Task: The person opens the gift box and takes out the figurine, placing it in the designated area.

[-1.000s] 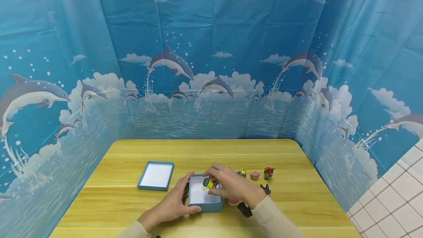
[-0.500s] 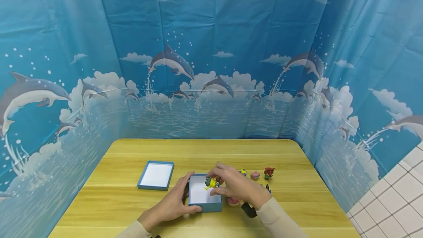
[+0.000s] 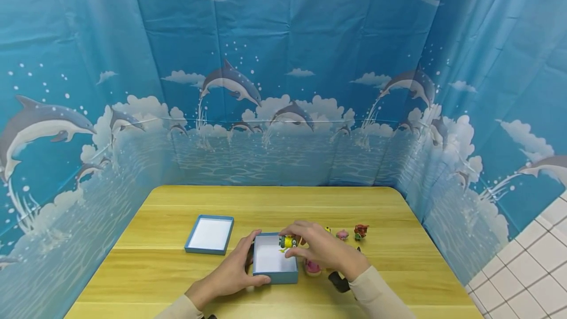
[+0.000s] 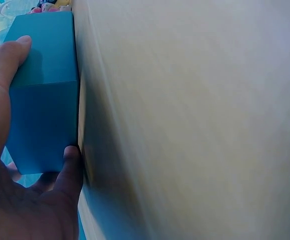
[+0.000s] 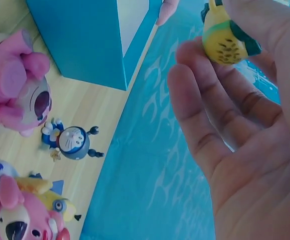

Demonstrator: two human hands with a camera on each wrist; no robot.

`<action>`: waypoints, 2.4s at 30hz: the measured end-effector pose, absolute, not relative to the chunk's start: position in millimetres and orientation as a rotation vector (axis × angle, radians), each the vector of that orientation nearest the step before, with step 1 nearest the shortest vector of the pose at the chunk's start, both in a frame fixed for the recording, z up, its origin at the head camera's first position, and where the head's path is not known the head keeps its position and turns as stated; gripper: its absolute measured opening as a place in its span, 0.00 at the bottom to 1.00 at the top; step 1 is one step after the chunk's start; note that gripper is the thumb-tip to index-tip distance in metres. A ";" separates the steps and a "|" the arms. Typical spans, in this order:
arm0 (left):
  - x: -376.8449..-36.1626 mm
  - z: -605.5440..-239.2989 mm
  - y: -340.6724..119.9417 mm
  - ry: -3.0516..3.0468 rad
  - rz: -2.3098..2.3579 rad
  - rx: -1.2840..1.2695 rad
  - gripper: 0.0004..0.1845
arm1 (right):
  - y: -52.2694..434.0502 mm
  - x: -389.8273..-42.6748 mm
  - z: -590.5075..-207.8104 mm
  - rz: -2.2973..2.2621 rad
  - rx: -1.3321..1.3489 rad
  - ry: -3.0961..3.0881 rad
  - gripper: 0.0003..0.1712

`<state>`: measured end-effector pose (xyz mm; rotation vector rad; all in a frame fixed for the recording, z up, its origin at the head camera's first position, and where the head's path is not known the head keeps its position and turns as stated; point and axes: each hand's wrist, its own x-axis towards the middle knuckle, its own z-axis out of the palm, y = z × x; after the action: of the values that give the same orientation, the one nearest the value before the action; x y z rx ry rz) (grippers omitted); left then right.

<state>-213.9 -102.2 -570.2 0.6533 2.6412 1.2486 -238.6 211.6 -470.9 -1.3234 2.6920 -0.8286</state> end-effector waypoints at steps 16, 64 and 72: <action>-214.3 -569.1 -102.5 2.630 1.260 0.640 0.70 | 232.0 -236.8 -466.6 -0.984 -1.227 2.687 0.20; -213.9 -570.4 -102.8 2.658 1.225 0.659 0.70 | 285.3 -229.7 -462.6 -1.016 -1.280 2.877 0.15; -215.0 -570.9 -102.8 2.657 1.230 0.666 0.70 | 296.0 -228.2 -461.8 -0.954 -1.274 2.969 0.16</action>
<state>-215.0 -102.8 -570.9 0.6664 2.6567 1.2298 -228.2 296.0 -461.8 -1.2743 2.9689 -0.9539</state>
